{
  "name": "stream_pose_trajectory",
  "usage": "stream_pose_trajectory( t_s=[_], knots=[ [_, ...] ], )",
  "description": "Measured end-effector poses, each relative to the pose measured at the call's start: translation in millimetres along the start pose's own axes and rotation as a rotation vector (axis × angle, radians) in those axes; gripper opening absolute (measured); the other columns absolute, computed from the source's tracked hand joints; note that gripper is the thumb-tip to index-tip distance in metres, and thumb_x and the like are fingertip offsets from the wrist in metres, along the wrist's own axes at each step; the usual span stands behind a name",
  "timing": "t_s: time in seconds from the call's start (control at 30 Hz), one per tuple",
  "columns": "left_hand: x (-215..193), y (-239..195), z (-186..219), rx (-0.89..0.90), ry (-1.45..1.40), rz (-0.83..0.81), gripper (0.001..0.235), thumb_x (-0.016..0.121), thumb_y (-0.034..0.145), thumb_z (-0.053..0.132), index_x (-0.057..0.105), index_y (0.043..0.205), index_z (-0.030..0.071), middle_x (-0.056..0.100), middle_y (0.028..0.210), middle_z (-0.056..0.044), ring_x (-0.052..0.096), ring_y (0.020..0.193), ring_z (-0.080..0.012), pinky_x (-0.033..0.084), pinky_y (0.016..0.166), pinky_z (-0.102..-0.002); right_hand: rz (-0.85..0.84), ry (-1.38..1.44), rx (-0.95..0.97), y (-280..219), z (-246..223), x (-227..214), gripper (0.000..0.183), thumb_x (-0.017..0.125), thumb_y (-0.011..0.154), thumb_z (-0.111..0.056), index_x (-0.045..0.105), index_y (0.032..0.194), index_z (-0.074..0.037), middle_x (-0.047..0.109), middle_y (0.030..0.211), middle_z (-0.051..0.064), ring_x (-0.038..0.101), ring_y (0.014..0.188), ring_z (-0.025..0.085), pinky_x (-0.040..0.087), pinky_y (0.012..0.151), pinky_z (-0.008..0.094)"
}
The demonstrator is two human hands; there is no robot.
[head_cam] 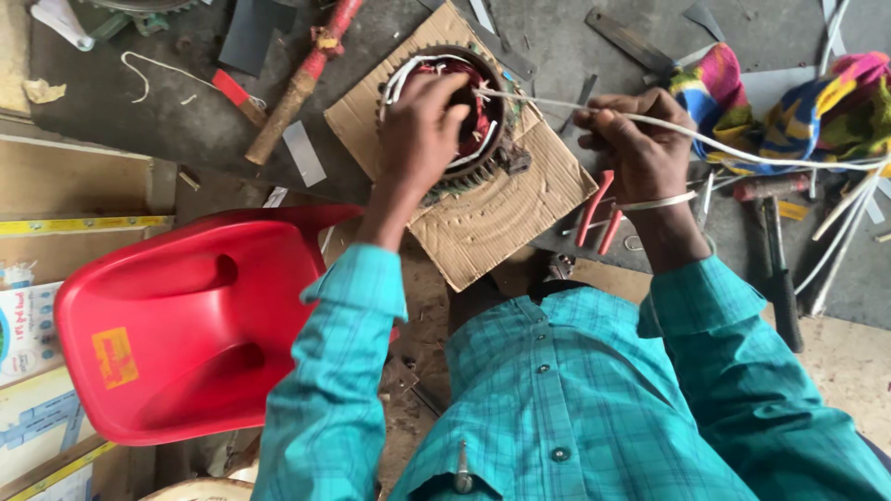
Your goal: The person works on an electric motor stator, using pliers to strip and cut copper wires, then twists and arranges them within the stator slots. The person uses a wooden mallet to tap the stator and continues to organize the windings.
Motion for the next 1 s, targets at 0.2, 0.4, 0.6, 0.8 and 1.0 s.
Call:
stream_pose_trajectory(
  t_s=[0.2,0.4,0.6,0.8,1.0],
  knots=[
    [65,15,-17,-0.122,0.081,-0.347,0.034,0.069,0.096,0.01,0.065,0.13,0.006,0.068,0.12,-0.013,0.071,0.095,-0.0287,0.058,0.074,-0.039,0.085,0.013,0.023,-8,29,-5,0.023,0.069,0.1,0.007,0.05,0.092,-0.003,0.071,0.114,0.022,0.076,0.106,0.029,0.065,0.082,0.036],
    [65,16,-12,0.117,0.044,-0.106,0.015,0.073,0.09,0.009,0.074,0.105,0.01,0.07,0.096,-0.006,0.068,0.095,-0.0293,0.057,0.078,-0.041,0.096,-0.055,0.006,-13,49,-9,0.021,0.07,0.1,0.004,0.052,0.091,-0.002,0.071,0.113,0.019,0.076,0.106,0.027,0.066,0.082,0.036],
    [76,17,-16,0.165,0.103,-0.127,0.007,0.071,0.088,0.011,0.074,0.094,0.011,0.07,0.094,-0.004,0.067,0.091,-0.0281,0.057,0.074,-0.04,0.135,-0.155,0.04,-18,57,-20,0.013,0.071,0.102,0.001,0.059,0.096,-0.002,0.074,0.106,0.014,0.076,0.097,0.022,0.065,0.078,0.033],
    [89,17,-21,0.242,0.219,-0.16,0.011,0.062,0.086,0.003,0.07,0.086,0.011,0.068,0.088,-0.005,0.067,0.086,-0.0286,0.057,0.07,-0.042,0.337,0.041,0.194,-24,78,-56,0.013,0.073,0.097,-0.007,0.067,0.106,-0.001,0.067,0.081,0.005,0.067,0.065,0.015,0.051,0.054,0.025],
    [96,27,-23,0.188,0.316,-0.33,0.017,0.062,0.097,0.001,0.075,0.098,0.013,0.069,0.088,-0.009,0.071,0.083,-0.0249,0.058,0.066,-0.038,0.397,0.066,0.335,-33,98,-80,0.016,0.078,0.094,-0.008,0.071,0.107,0.0,0.068,0.081,0.003,0.063,0.064,0.012,0.053,0.057,0.026]
  ],
)
Point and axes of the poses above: each hand's wrist, its own y-axis towards the middle knuckle, its own x-axis out of the palm, z = x × y, the point moved 6 cm from there along y, towards the middle knuckle
